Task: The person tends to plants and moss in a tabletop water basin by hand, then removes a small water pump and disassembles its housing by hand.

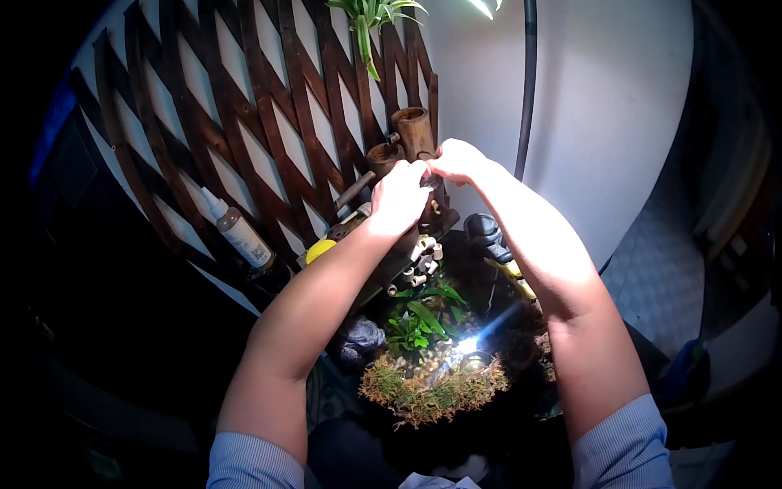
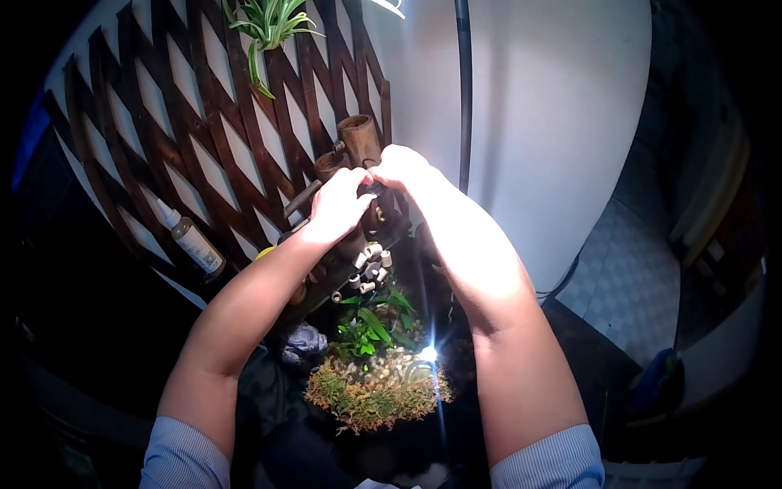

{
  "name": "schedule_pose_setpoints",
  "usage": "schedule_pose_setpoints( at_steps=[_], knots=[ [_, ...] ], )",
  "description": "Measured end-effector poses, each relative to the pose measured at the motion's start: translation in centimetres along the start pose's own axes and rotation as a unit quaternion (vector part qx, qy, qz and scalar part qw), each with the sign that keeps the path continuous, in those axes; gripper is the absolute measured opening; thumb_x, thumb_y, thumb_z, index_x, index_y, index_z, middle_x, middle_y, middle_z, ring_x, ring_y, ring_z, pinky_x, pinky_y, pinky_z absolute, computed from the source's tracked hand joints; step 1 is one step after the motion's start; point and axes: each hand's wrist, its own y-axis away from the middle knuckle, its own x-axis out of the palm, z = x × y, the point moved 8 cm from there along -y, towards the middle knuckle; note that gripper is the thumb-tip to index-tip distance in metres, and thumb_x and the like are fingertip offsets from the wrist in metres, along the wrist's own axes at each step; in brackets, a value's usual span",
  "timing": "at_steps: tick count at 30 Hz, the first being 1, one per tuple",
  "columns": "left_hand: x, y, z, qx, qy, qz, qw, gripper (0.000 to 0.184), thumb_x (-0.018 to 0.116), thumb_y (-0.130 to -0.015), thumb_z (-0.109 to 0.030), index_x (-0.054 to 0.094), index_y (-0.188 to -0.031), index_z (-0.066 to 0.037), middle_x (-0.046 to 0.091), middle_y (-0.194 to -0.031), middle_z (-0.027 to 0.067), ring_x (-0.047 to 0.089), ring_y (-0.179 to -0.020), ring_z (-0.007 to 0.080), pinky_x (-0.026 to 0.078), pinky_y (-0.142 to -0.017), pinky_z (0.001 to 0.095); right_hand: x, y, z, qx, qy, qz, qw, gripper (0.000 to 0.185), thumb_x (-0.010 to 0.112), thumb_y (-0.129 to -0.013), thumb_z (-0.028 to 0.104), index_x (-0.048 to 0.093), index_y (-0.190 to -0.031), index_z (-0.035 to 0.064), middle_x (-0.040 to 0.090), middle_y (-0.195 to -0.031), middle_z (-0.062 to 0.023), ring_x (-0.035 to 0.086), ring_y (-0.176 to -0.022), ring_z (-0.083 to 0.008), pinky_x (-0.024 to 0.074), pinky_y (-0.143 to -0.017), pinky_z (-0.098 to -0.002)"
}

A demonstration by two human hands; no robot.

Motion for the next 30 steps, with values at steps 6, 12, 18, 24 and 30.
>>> schedule_pose_setpoints(
  at_steps=[6,12,18,24,30],
  knots=[
    [0.8,-0.8,0.8,-0.019,0.022,0.039,0.999,0.029,0.064,-0.08,-0.019,0.058,-0.106,-0.008,0.065,-0.101,0.0118,0.062,-0.096,0.028,0.049,-0.083,0.0388,-0.4,0.5,0.3,-0.024,-0.016,-0.028,0.999,0.037,0.059,-0.081,0.035,0.068,-0.088,-0.0001,0.061,-0.063,-0.0119,0.06,-0.056,-0.0169,0.0493,-0.052,-0.028],
    [0.3,-0.3,0.3,0.037,-0.003,0.003,0.999,0.027,0.055,-0.082,-0.018,0.06,-0.106,-0.007,0.063,-0.099,0.0154,0.062,-0.095,0.0312,0.049,-0.084,0.041,0.4,0.5,-1.6,-0.021,-0.151,0.032,0.988,0.026,0.053,-0.084,0.017,0.062,-0.102,0.0,0.06,-0.072,-0.0056,0.057,-0.055,-0.0125,0.0472,-0.05,-0.0272],
    [1.8,-0.1,0.3,0.05,-0.112,0.102,0.987,0.033,0.055,-0.082,-0.025,0.061,-0.109,-0.007,0.057,-0.103,0.0141,0.06,-0.096,0.0298,0.049,-0.085,0.0401,0.9,1.4,-2.2,0.001,-0.16,0.042,0.986,0.026,0.054,-0.082,0.013,0.061,-0.103,-0.0006,0.063,-0.077,-0.007,0.058,-0.056,-0.0124,0.0499,-0.055,-0.0275],
    [2.6,-0.3,-0.4,0.06,-0.154,0.134,0.977,0.035,0.054,-0.082,-0.027,0.061,-0.109,-0.006,0.055,-0.101,0.0179,0.06,-0.096,0.0334,0.05,-0.083,0.0422,-0.5,2.0,-1.8,-0.103,0.042,-0.057,0.992,0.025,0.055,-0.082,0.012,0.064,-0.104,0.0037,0.067,-0.092,-0.0136,0.065,-0.083,-0.026,0.051,-0.078,-0.0356],
    [1.5,0.2,-1.9,0.103,-0.182,0.164,0.964,0.033,0.055,-0.082,-0.03,0.061,-0.104,-0.006,0.056,-0.104,0.0173,0.06,-0.096,0.0324,0.05,-0.083,0.042,0.0,2.7,-0.5,-0.093,0.113,-0.031,0.989,0.029,0.054,-0.083,0.014,0.063,-0.109,0.0058,0.065,-0.103,-0.0161,0.061,-0.1,-0.029,0.0471,-0.089,-0.0375]
  ],
)
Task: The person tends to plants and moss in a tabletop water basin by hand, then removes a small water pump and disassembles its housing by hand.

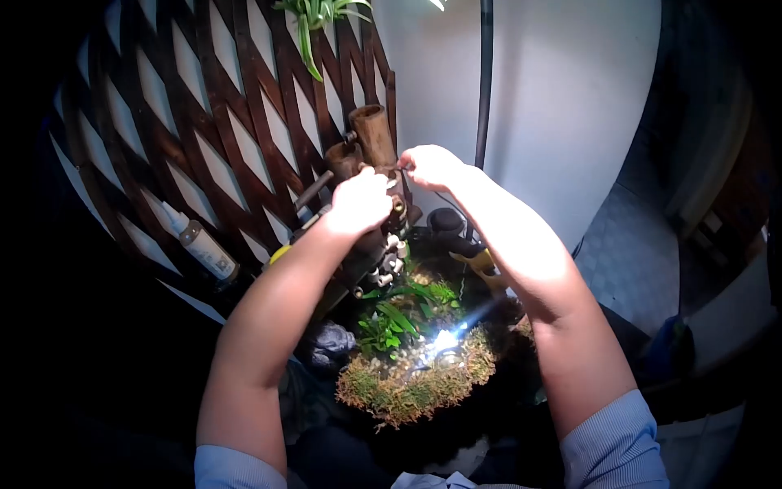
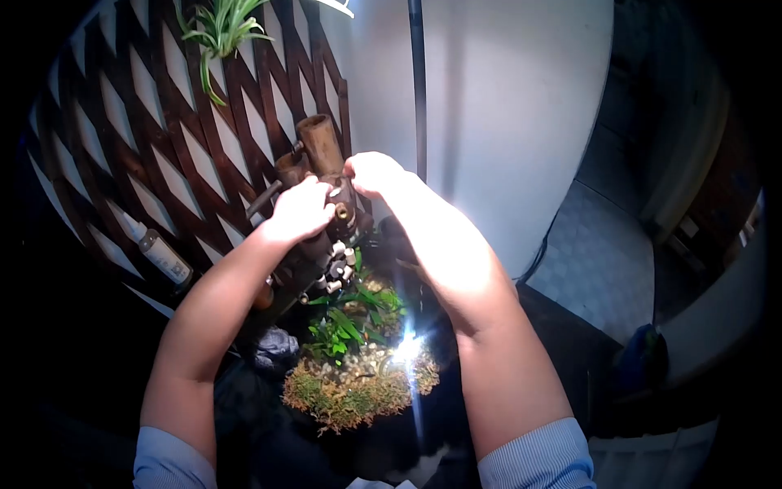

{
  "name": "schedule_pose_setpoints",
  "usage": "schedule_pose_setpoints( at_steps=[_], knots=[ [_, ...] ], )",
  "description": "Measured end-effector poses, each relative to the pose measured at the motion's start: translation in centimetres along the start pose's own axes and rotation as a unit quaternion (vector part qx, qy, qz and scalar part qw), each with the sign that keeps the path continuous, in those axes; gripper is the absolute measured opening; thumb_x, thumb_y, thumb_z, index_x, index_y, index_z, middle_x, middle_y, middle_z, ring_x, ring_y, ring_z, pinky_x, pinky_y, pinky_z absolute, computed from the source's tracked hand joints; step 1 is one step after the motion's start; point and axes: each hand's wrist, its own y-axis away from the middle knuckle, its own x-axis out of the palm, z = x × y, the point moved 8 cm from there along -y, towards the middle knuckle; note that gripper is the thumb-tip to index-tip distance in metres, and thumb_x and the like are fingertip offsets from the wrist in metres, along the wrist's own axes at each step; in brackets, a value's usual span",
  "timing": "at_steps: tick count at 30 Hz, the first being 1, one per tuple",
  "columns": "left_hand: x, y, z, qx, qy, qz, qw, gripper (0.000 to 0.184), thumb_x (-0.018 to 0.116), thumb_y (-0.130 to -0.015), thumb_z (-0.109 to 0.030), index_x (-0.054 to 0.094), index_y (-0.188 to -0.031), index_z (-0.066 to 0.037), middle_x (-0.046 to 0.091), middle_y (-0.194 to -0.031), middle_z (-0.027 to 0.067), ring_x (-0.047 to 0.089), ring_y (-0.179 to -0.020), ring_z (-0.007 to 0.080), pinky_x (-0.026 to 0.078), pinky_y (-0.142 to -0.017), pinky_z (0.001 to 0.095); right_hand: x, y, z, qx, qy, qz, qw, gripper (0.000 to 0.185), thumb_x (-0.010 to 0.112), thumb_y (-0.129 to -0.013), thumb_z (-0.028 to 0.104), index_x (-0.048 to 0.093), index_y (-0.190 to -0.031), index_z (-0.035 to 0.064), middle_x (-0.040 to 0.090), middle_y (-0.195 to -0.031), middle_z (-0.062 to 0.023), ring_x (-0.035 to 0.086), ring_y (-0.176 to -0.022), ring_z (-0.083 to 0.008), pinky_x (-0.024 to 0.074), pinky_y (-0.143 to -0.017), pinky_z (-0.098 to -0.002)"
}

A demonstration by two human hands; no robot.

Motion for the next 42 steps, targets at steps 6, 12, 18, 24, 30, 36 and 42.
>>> schedule_pose_setpoints(
  at_steps=[6,12,18,24,30,36,42],
  knots=[
    [0.6,-0.3,1.7,-0.03,0.044,-0.047,0.997,0.035,0.056,-0.08,-0.029,0.061,-0.108,-0.009,0.058,-0.099,0.0131,0.059,-0.097,0.0289,0.049,-0.084,0.0398,-1.8,2.6,0.3,-0.018,0.028,-0.006,0.999,0.03,0.054,-0.086,0.021,0.059,-0.112,0.0062,0.067,-0.097,-0.0116,0.063,-0.094,-0.0252,0.0482,-0.086,-0.0358],
    [-3.6,1.8,-2.0,0.052,0.032,-0.148,0.987,0.018,0.054,-0.085,-0.022,0.061,-0.095,-0.009,0.06,-0.094,0.0098,0.061,-0.085,0.028,0.051,-0.075,0.0383,-5.4,10.9,2.5,-0.005,-0.09,-0.09,0.992,0.027,0.057,-0.087,0.023,0.063,-0.107,0.0055,0.067,-0.095,-0.0093,0.063,-0.083,-0.0201,0.0491,-0.077,-0.03],
    [2.0,2.9,-7.4,0.073,0.085,0.091,0.99,0.019,0.053,-0.081,-0.021,0.066,-0.084,-0.007,0.064,-0.083,0.0154,0.063,-0.079,0.0307,0.05,-0.072,0.0402,-4.7,24.1,1.6,0.138,-0.534,-0.292,0.782,0.018,0.055,-0.092,0.008,0.061,-0.105,-0.0028,0.066,-0.084,-0.0069,0.057,-0.068,-0.0074,0.0456,-0.062,-0.0199],
    [11.9,1.2,-9.9,0.079,0.092,0.184,0.975,0.022,0.056,-0.072,-0.014,0.071,-0.086,-0.005,0.066,-0.078,0.0179,0.065,-0.08,0.031,0.051,-0.073,0.0382,-0.2,30.3,-1.7,0.211,-0.534,-0.384,0.723,0.018,0.054,-0.094,0.012,0.06,-0.105,-0.0007,0.063,-0.076,-0.0055,0.054,-0.057,-0.0055,0.0443,-0.053,-0.018],
    [16.7,-0.3,-10.1,0.042,0.196,0.124,0.972,0.021,0.056,-0.072,-0.017,0.07,-0.082,-0.004,0.066,-0.08,0.0205,0.064,-0.078,0.0349,0.051,-0.074,0.0415,4.3,34.6,-7.5,0.318,-0.534,-0.447,0.643,0.017,0.053,-0.093,0.011,0.06,-0.101,-0.0019,0.062,-0.073,-0.0062,0.052,-0.052,-0.0062,0.0422,-0.048,-0.019],
    [19.6,-0.3,-10.3,-0.023,0.378,0.13,0.916,0.031,0.069,-0.074,-0.012,0.066,-0.103,-0.003,0.065,-0.078,0.0073,0.06,-0.069,0.0148,0.048,-0.066,0.0275,4.4,34.2,-9.2,0.32,-0.533,-0.385,0.682,0.017,0.054,-0.092,0.012,0.061,-0.102,-0.0003,0.061,-0.072,-0.0045,0.052,-0.053,-0.0061,0.0424,-0.049,-0.0196],
    [21.5,-1.7,-9.7,0.072,0.336,0.075,0.936,0.03,0.067,-0.077,-0.008,0.063,-0.105,0.001,0.065,-0.079,0.0065,0.059,-0.072,0.0126,0.049,-0.069,0.0252,4.5,34.8,-10.0,0.321,-0.528,-0.354,0.703,0.017,0.052,-0.091,0.01,0.061,-0.099,-0.0025,0.063,-0.074,-0.0053,0.053,-0.055,-0.0071,0.0442,-0.052,-0.0208]
  ],
)
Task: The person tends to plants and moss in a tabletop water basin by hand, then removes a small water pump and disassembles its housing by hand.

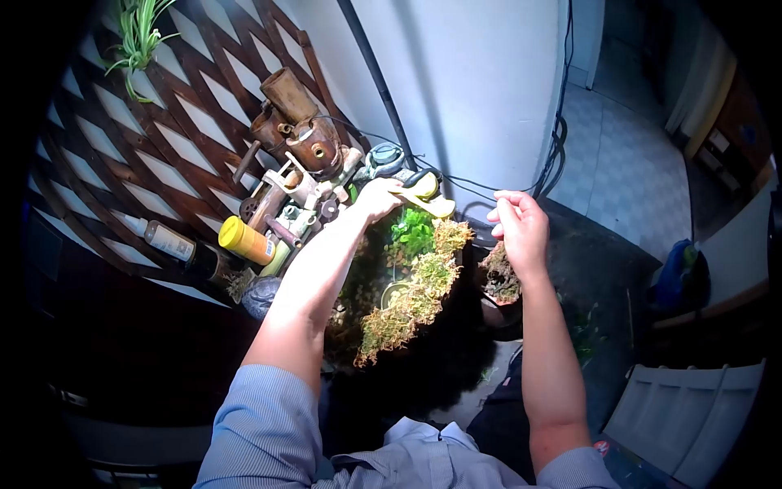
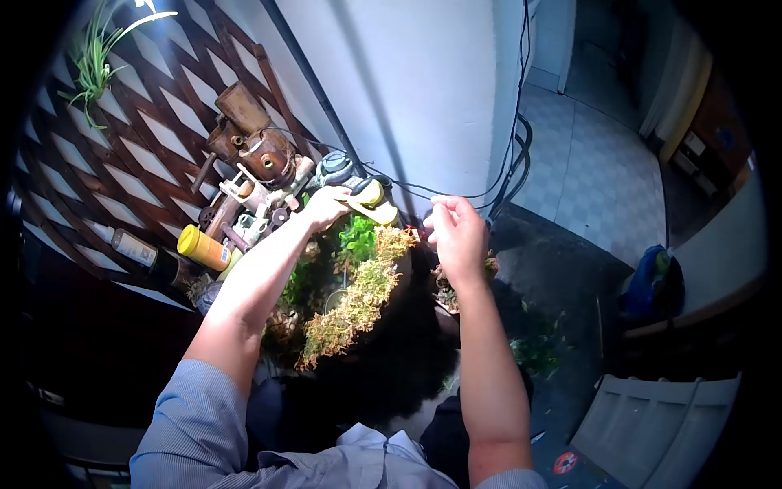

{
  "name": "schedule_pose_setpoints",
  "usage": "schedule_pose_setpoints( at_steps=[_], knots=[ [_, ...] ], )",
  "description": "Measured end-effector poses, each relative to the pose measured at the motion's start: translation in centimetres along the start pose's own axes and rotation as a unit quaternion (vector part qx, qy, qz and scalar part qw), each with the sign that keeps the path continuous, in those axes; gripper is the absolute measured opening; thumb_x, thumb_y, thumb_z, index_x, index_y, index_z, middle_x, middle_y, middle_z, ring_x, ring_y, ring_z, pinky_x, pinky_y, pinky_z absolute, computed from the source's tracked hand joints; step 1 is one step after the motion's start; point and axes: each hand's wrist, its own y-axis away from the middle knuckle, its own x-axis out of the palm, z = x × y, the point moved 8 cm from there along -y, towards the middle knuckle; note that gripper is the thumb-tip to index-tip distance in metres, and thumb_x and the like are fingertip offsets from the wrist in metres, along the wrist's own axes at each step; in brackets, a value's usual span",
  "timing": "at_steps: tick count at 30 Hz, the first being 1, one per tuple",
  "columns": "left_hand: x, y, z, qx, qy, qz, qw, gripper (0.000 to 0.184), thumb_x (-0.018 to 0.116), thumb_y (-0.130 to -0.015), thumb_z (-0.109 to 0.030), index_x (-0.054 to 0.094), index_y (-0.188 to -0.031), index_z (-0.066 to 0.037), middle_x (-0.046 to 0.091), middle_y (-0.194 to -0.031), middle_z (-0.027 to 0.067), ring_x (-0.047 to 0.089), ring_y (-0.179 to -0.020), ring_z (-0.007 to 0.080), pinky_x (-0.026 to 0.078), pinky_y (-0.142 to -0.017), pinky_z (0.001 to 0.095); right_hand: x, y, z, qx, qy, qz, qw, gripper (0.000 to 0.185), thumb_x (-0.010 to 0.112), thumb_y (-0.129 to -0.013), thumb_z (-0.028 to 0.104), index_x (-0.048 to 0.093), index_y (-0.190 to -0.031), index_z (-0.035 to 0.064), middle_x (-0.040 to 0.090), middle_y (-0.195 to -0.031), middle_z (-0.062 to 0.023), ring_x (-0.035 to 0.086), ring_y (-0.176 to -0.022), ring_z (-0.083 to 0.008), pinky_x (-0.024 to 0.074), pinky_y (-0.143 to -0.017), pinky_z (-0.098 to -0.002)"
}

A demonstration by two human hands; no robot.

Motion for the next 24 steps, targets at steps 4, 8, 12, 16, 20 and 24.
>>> schedule_pose_setpoints(
  at_steps=[4,8,12,16,20,24],
  knots=[
    [1.9,-0.3,4.2,-0.121,0.164,0.007,0.979,0.036,0.07,-0.073,-0.013,0.064,-0.106,-0.001,0.069,-0.095,0.0135,0.065,-0.087,0.0233,0.05,-0.08,0.0291,-0.8,0.1,0.0,0.004,0.008,0.002,1.0,0.017,0.052,-0.09,0.009,0.061,-0.099,-0.0024,0.063,-0.074,-0.0056,0.053,-0.055,-0.0075,0.0448,-0.052,-0.0217],
    [0.2,0.6,0.2,-0.099,0.051,0.021,0.994,0.032,0.065,-0.074,-0.01,0.066,-0.105,-0.003,0.068,-0.085,0.0136,0.063,-0.076,0.0215,0.048,-0.074,0.0281,-0.9,0.0,-0.6,0.024,0.01,0.023,0.999,0.017,0.053,-0.089,0.009,0.061,-0.099,-0.0014,0.063,-0.075,-0.0061,0.055,-0.058,-0.0083,0.0455,-0.054,-0.0221],
    [-0.9,1.0,-0.7,-0.002,0.021,-0.066,0.998,0.035,0.065,-0.075,-0.01,0.065,-0.109,-0.002,0.068,-0.086,0.0134,0.062,-0.073,0.0191,0.049,-0.07,0.0275,-0.9,0.3,-0.5,0.024,0.041,0.02,0.999,0.017,0.053,-0.089,0.01,0.062,-0.099,-0.001,0.064,-0.075,-0.0061,0.056,-0.06,-0.0095,0.0466,-0.055,-0.024],
    [0.3,0.9,1.4,-0.092,0.073,-0.04,0.992,0.037,0.065,-0.074,-0.011,0.065,-0.11,-0.003,0.067,-0.088,0.0149,0.063,-0.074,0.0197,0.049,-0.071,0.0287,-1.1,0.2,-0.9,0.017,0.056,0.021,0.998,0.018,0.054,-0.088,0.012,0.062,-0.099,-0.0005,0.064,-0.076,-0.0064,0.057,-0.061,-0.0104,0.0472,-0.057,-0.0247],
    [-0.5,1.0,0.5,-0.039,0.005,-0.076,0.996,0.036,0.065,-0.074,-0.012,0.066,-0.109,-0.003,0.068,-0.086,0.0142,0.064,-0.075,0.0211,0.05,-0.072,0.0293,-0.9,0.4,-0.6,0.011,0.086,0.02,0.996,0.018,0.054,-0.088,0.012,0.062,-0.099,0.0,0.064,-0.074,-0.0058,0.057,-0.06,-0.0102,0.0467,-0.057,-0.0246],
    [-0.7,1.2,0.4,-0.082,0.005,-0.059,0.995,0.035,0.065,-0.073,-0.013,0.066,-0.106,-0.003,0.068,-0.092,0.0148,0.065,-0.078,0.0235,0.05,-0.074,0.0293,-0.7,0.2,-1.5,-0.009,0.108,0.023,0.994,0.018,0.054,-0.089,0.013,0.062,-0.099,0.0004,0.063,-0.071,-0.004,0.057,-0.059,-0.0093,0.0458,-0.056,-0.0248]
  ],
)
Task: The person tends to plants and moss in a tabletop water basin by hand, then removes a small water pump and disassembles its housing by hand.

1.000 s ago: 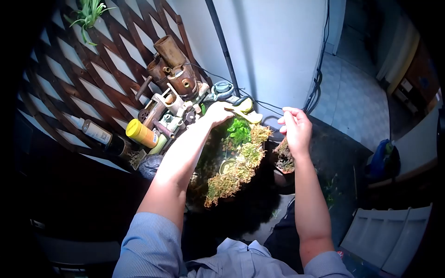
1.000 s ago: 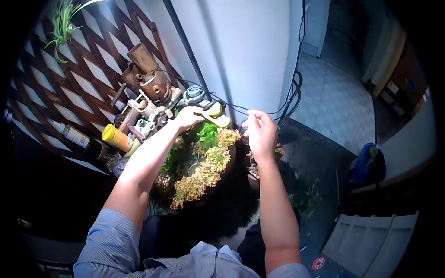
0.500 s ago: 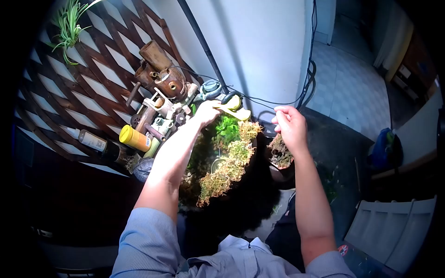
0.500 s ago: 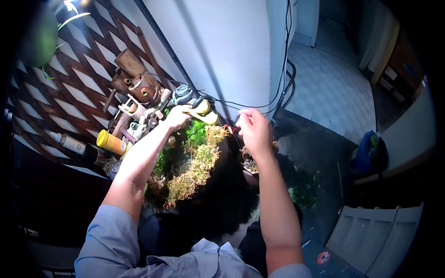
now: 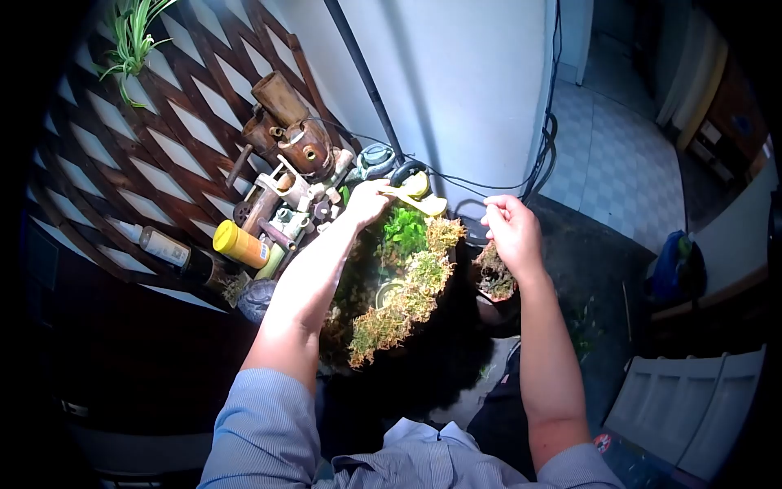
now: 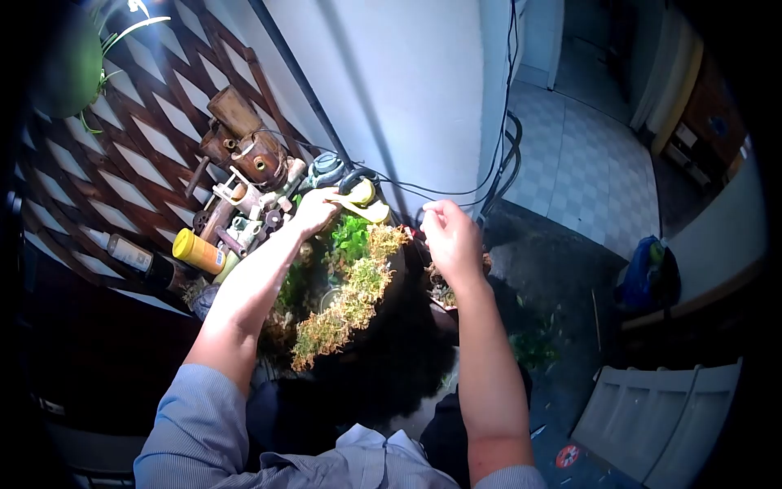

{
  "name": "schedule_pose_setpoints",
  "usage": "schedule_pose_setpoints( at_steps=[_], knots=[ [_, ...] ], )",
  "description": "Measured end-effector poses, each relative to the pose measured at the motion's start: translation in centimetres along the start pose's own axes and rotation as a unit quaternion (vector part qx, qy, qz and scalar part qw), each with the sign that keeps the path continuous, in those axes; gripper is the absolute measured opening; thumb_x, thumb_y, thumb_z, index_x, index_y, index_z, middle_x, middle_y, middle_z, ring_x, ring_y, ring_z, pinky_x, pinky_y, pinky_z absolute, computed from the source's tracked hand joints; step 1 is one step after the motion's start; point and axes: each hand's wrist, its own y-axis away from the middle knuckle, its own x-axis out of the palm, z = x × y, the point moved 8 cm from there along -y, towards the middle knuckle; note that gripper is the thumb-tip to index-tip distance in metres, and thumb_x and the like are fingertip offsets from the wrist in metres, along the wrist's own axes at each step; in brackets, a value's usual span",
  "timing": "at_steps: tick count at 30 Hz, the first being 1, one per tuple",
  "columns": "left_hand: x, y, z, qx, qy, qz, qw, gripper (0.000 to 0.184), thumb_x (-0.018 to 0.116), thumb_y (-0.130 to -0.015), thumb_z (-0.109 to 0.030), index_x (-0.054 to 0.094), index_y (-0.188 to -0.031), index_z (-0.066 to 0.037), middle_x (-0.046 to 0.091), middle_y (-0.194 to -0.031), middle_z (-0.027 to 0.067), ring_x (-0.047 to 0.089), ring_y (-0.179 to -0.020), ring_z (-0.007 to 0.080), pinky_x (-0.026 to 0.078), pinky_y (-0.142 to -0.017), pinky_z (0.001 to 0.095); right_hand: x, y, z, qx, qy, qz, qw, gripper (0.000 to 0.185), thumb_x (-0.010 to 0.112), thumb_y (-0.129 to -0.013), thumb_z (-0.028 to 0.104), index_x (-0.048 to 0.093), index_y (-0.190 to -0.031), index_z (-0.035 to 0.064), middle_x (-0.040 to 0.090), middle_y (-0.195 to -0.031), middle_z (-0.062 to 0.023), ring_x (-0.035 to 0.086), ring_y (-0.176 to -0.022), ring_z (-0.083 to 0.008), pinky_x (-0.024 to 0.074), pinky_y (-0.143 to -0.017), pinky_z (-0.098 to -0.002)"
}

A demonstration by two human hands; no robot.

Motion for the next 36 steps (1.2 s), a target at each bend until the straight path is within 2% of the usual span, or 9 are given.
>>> schedule_pose_setpoints(
  at_steps=[5,7,14,16,18,22,24,25,36],
  knots=[
    [0.3,0.0,0.6,-0.008,0.035,0.01,0.999,0.036,0.066,-0.075,-0.014,0.065,-0.109,-0.002,0.067,-0.095,0.0162,0.064,-0.08,0.024,0.05,-0.076,0.0295,0.3,0.3,0.5,0.016,0.023,0.008,1.0,0.018,0.055,-0.088,0.014,0.063,-0.098,0.002,0.064,-0.071,-0.0052,0.058,-0.059,-0.0105,0.0463,-0.056,-0.026],
    [-0.1,0.2,-0.2,0.017,0.058,-0.026,0.998,0.028,0.061,-0.076,-0.005,0.063,-0.104,0.0,0.064,-0.083,0.0064,0.056,-0.074,0.0112,0.045,-0.067,0.0242,0.1,0.1,-0.2,-0.001,0.039,0.004,0.999,0.018,0.055,-0.088,0.014,0.063,-0.098,0.002,0.064,-0.071,-0.0051,0.058,-0.059,-0.0105,0.0463,-0.056,-0.026],
    [-0.1,0.2,-1.8,0.002,0.045,0.052,0.998,0.022,0.062,-0.077,-0.007,0.061,-0.097,-0.001,0.063,-0.08,0.0058,0.055,-0.072,0.0121,0.045,-0.066,0.0264,0.0,0.2,0.2,-0.003,0.023,0.007,1.0,0.018,0.056,-0.088,0.015,0.064,-0.098,0.0019,0.065,-0.071,-0.0047,0.058,-0.059,-0.0093,0.046,-0.055,-0.0255],
    [0.5,0.4,-1.6,-0.024,0.068,0.078,0.994,0.024,0.06,-0.076,-0.013,0.066,-0.098,-0.005,0.065,-0.081,0.0159,0.062,-0.077,0.0254,0.047,-0.072,0.0332,0.1,0.2,0.4,-0.009,0.027,0.008,1.0,0.018,0.055,-0.088,0.015,0.064,-0.098,0.0018,0.065,-0.071,-0.0043,0.058,-0.059,-0.0089,0.0457,-0.055,-0.0253],
    [0.1,0.8,-2.4,0.039,0.019,0.058,0.997,0.024,0.055,-0.077,-0.012,0.066,-0.099,-0.006,0.065,-0.083,0.0172,0.062,-0.08,0.0272,0.047,-0.074,0.0347,0.2,0.3,0.6,-0.012,0.03,0.008,0.999,0.018,0.055,-0.088,0.015,0.063,-0.098,0.0018,0.064,-0.071,-0.0039,0.057,-0.058,-0.0085,0.0455,-0.055,-0.025],
    [1.3,0.4,2.0,-0.123,0.043,0.069,0.989,0.03,0.047,-0.08,-0.012,0.065,-0.103,-0.007,0.065,-0.092,0.018,0.062,-0.083,0.0287,0.047,-0.075,0.0357,0.6,0.4,0.8,0.002,0.035,0.012,0.999,0.018,0.055,-0.089,0.014,0.063,-0.098,0.0016,0.064,-0.071,-0.0036,0.057,-0.058,-0.0078,0.0453,-0.054,-0.0243],
    [2.4,0.7,4.3,-0.269,0.058,0.1,0.956,0.025,0.047,-0.087,-0.014,0.063,-0.105,-0.007,0.062,-0.085,0.0041,0.053,-0.075,0.0138,0.044,-0.064,0.0308,0.7,0.3,0.9,0.004,0.036,0.013,0.999,0.018,0.055,-0.088,0.014,0.063,-0.098,0.0014,0.064,-0.071,-0.0037,0.057,-0.058,-0.0077,0.0452,-0.054,-0.0241],
    [5.2,-1.6,9.1,-0.244,0.009,0.144,0.959,0.027,0.044,-0.09,-0.018,0.059,-0.11,-0.008,0.061,-0.092,0.0035,0.053,-0.078,0.0138,0.044,-0.066,0.0316,0.8,0.3,0.9,0.006,0.041,0.018,0.999,0.018,0.055,-0.09,0.013,0.063,-0.1,0.0003,0.064,-0.074,-0.004,0.056,-0.059,-0.0073,0.0462,-0.055,-0.0227],
    [3.1,1.3,7.5,-0.236,0.039,0.111,0.965,0.027,0.045,-0.088,-0.017,0.059,-0.108,-0.008,0.06,-0.092,0.0054,0.053,-0.079,0.016,0.044,-0.067,0.0316,0.8,-0.1,0.6,0.005,0.026,0.005,1.0,0.018,0.056,-0.088,0.014,0.063,-0.099,0.0008,0.065,-0.072,-0.0047,0.058,-0.059,-0.0087,0.0457,-0.055,-0.025]
  ],
)
